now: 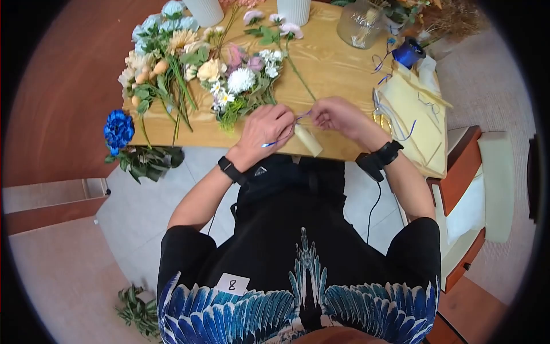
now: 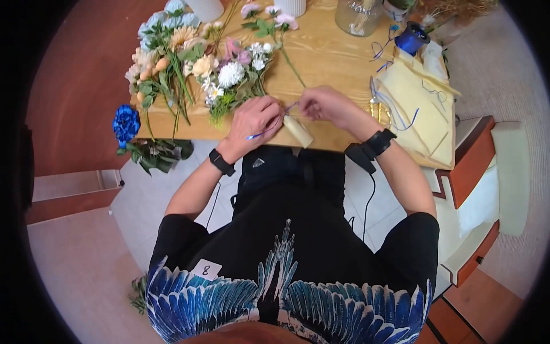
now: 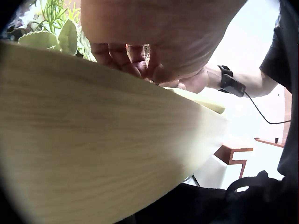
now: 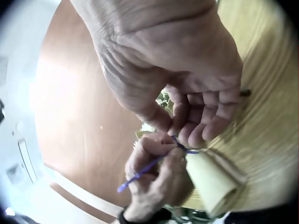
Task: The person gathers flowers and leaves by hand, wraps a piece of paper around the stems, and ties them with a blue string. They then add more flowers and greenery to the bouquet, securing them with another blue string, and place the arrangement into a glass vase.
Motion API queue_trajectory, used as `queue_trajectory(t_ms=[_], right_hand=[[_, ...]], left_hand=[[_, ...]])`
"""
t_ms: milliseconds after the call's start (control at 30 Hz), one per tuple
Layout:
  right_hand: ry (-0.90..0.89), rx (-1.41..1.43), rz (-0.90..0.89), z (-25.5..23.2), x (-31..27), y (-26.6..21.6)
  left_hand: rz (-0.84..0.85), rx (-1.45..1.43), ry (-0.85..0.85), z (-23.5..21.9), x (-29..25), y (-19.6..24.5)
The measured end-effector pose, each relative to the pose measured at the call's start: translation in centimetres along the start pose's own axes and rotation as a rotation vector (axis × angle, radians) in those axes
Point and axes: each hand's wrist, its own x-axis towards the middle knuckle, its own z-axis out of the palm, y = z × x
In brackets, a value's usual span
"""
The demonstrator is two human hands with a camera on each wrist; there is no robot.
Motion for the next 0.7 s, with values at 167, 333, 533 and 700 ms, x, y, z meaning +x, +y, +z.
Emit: queue_trajectory(t_ms=[167,333,533,700], right_hand=[[0.161,0.130,-0.200,0.9,-0.4,0.8],[0.262,-0.302,-0.248,2.6,-0.6,0.7],[0.101,-0.289,-0.303,0.8,0.8,1.1],[0.061,0.345,-0.376,0.7,0.4,0.7]], left_hand=[[-0.018,-0.021,-0.016,0.1,-0.3,-0.2],[-0.017,-0.045,-0.012,0.3,-0.5,-0.3],[-0.081,-0.039,-0.078,-0.1,-0.7,-0.2],[-0.099,-0.062,-0.064,0.0,-0.5,0.0]])
